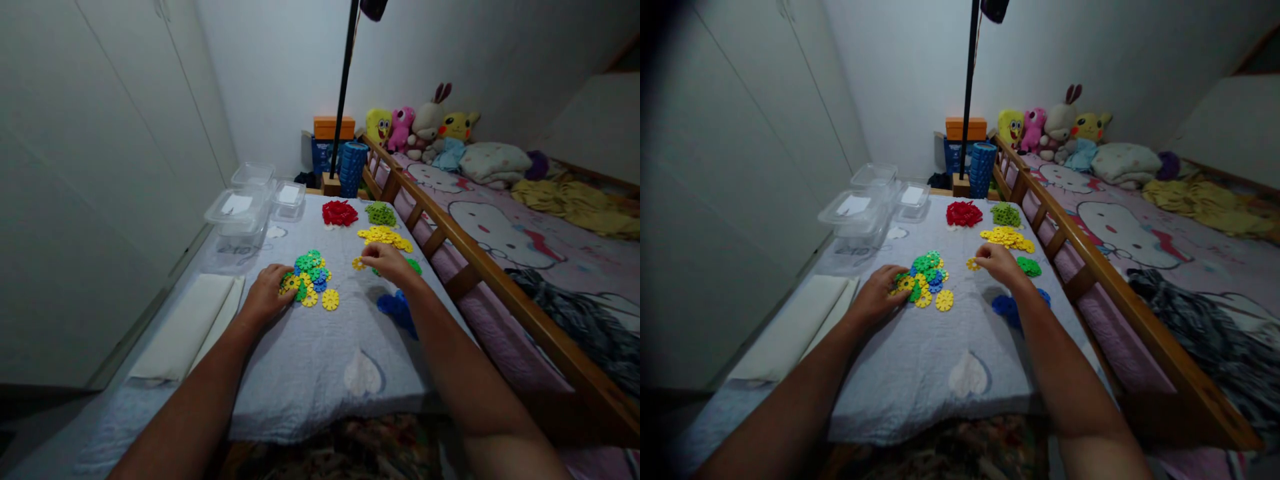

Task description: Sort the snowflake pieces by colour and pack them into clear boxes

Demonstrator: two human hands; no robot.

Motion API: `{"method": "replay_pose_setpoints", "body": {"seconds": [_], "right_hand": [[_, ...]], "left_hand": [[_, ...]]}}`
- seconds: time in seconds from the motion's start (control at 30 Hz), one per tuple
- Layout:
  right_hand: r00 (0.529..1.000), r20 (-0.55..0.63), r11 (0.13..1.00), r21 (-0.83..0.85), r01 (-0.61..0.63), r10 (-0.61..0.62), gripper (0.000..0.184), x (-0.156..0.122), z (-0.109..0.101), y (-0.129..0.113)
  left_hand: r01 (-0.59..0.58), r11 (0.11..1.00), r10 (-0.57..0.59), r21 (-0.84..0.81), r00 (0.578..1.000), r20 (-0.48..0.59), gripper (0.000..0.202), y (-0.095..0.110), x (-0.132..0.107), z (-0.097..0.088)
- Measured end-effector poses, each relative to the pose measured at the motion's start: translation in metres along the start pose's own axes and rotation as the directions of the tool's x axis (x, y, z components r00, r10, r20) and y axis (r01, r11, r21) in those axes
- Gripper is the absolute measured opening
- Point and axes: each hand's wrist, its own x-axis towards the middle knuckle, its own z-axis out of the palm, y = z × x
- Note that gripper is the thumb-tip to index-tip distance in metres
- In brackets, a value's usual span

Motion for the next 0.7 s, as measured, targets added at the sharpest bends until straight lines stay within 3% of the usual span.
{"method": "replay_pose_setpoints", "body": {"seconds": [0.1,0.2,0.27,0.4,0.53,0.7], "right_hand": [[0.961,-0.222,0.98,0.144,-0.136,0.166,0.011,0.025,-0.028,0.021],[0.834,-0.379,0.908,0.287,-0.306,0.401,0.012,0.045,-0.049,0.043],[0.781,-0.433,0.889,0.301,-0.346,0.451,0.013,0.054,-0.058,0.056],[0.717,-0.519,0.885,0.275,-0.375,0.466,0.014,0.066,-0.061,0.072],[0.707,-0.551,0.895,0.225,-0.386,0.443,0.011,0.079,-0.053,0.08],[0.756,-0.559,0.933,0.106,-0.344,0.342,0.007,0.094,-0.047,0.088]], "left_hand": [[0.029,1.0,-0.029,-0.011,1.0,0.005,0.044,-0.002,-0.001,0.0],[0.05,0.999,-0.05,-0.009,0.999,0.005,0.043,-0.005,-0.002,0.0],[0.057,0.998,-0.057,-0.003,0.998,0.004,0.042,-0.006,-0.002,0.0],[0.07,0.998,-0.07,0.006,0.998,-0.011,0.039,-0.007,-0.002,0.001],[0.083,0.996,-0.083,0.014,0.996,-0.009,0.038,-0.005,-0.001,-0.001],[0.105,0.994,-0.105,0.014,0.994,0.004,0.039,-0.003,-0.001,-0.003]]}}
